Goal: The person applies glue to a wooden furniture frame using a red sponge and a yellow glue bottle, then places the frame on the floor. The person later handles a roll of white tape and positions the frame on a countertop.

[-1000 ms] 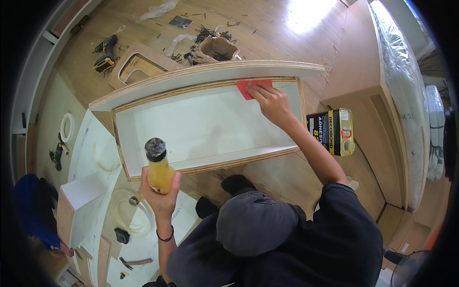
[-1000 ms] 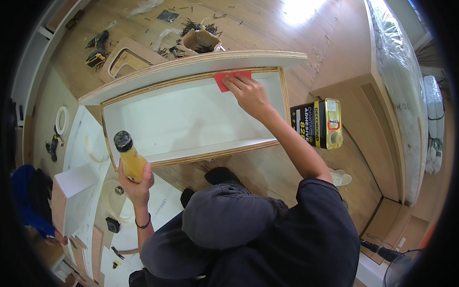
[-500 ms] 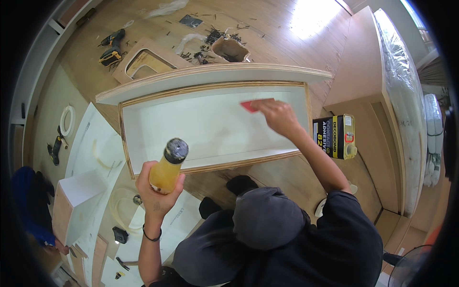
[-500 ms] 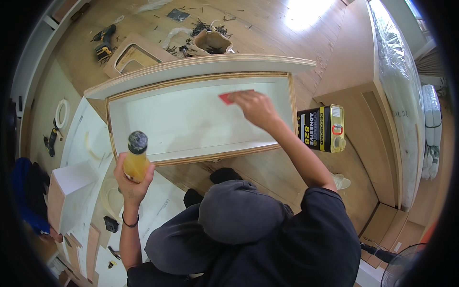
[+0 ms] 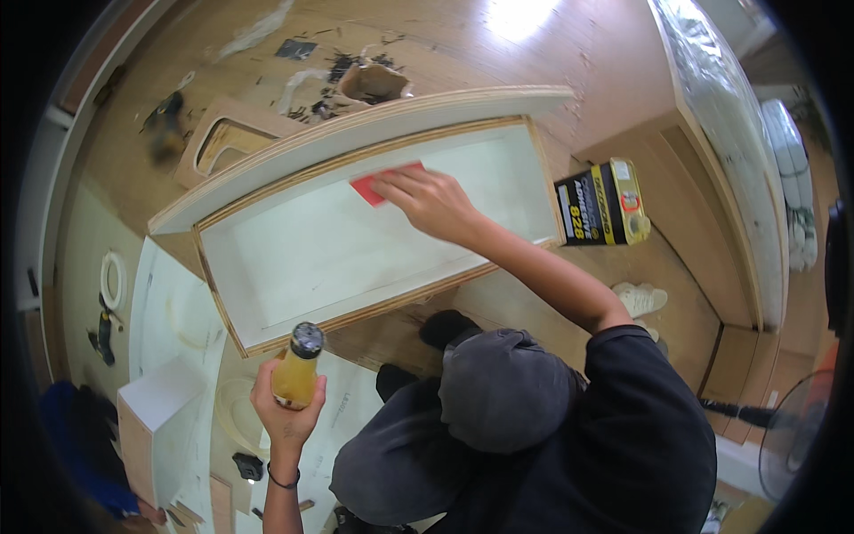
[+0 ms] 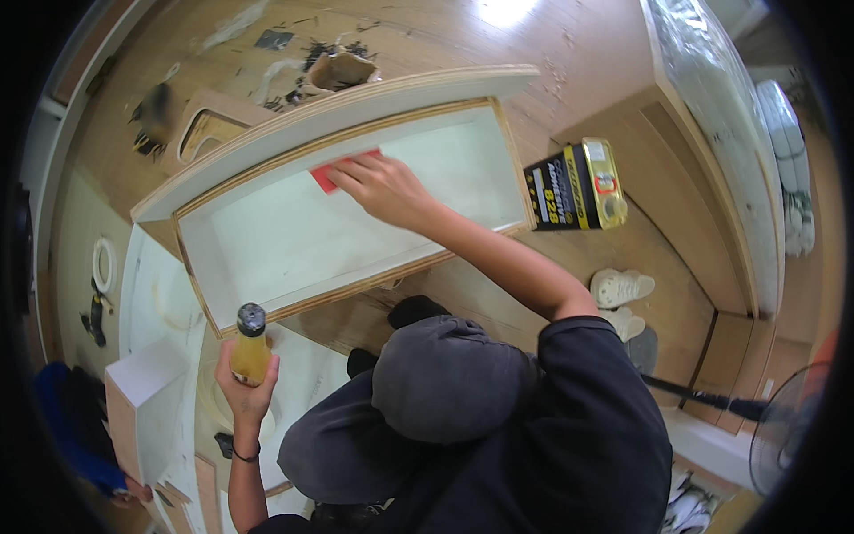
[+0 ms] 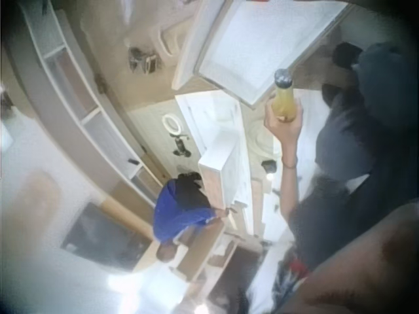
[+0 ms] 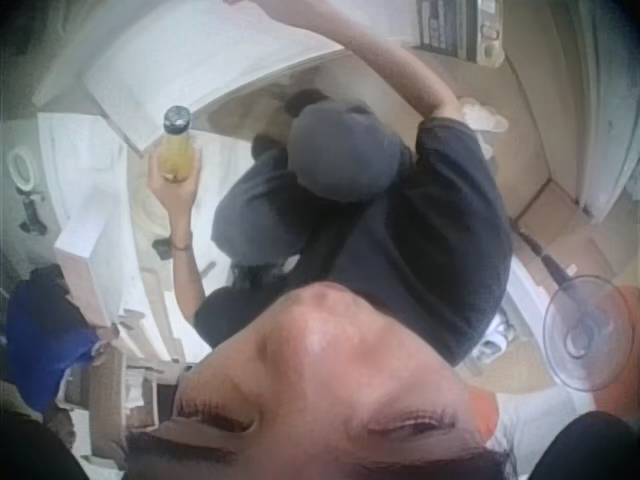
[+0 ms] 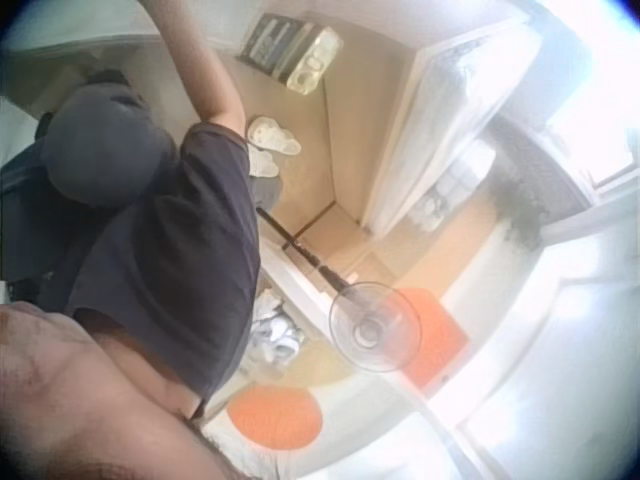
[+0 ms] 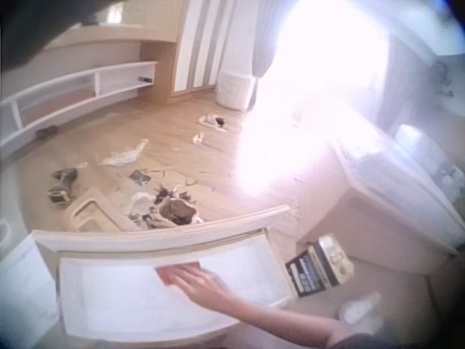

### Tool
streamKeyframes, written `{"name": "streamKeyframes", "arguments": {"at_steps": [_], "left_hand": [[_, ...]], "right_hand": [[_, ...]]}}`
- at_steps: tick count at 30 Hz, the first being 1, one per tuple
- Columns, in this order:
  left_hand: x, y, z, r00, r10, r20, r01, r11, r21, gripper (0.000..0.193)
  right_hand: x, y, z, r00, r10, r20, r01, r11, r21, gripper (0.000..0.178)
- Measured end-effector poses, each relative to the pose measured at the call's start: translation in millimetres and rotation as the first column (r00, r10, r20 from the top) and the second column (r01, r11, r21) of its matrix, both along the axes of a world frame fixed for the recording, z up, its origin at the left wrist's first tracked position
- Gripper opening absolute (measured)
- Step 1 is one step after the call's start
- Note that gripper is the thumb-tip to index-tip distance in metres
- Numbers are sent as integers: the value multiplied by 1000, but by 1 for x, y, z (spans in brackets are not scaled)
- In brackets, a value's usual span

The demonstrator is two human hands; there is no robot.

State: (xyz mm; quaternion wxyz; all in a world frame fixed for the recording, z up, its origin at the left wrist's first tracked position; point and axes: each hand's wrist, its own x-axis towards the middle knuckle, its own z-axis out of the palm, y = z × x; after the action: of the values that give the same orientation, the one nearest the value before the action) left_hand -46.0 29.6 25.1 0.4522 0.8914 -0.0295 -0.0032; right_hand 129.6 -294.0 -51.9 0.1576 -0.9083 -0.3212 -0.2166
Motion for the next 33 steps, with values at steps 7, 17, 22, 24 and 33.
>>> {"name": "streamKeyframes", "arguments": {"at_steps": [7, 17, 22, 24, 33], "left_hand": [[26, -4, 3, 999, -48, 18, 49, 997, -65, 35], [74, -41, 12, 988, -153, 17, 153, 988, -7, 37], [96, -83, 13, 981, -194, -20, 191, 978, -79, 36], [110, -112, 16, 973, -230, -20, 226, 967, -115, 36], [142, -228, 34, 857, -470, 211, 479, 878, 10, 41]], "right_hand": [[-47, 11, -1, 803, 96, -588, -228, 961, -155, 33], [-135, -108, 88, 743, -236, -626, 655, 450, 607, 21], [-203, -220, 119, 648, -739, 184, 724, 673, 151, 39], [-218, -252, 111, 592, -778, 213, 804, 588, -86, 43], [-218, -289, 51, 539, -820, 190, 838, 502, -213, 54]]}}
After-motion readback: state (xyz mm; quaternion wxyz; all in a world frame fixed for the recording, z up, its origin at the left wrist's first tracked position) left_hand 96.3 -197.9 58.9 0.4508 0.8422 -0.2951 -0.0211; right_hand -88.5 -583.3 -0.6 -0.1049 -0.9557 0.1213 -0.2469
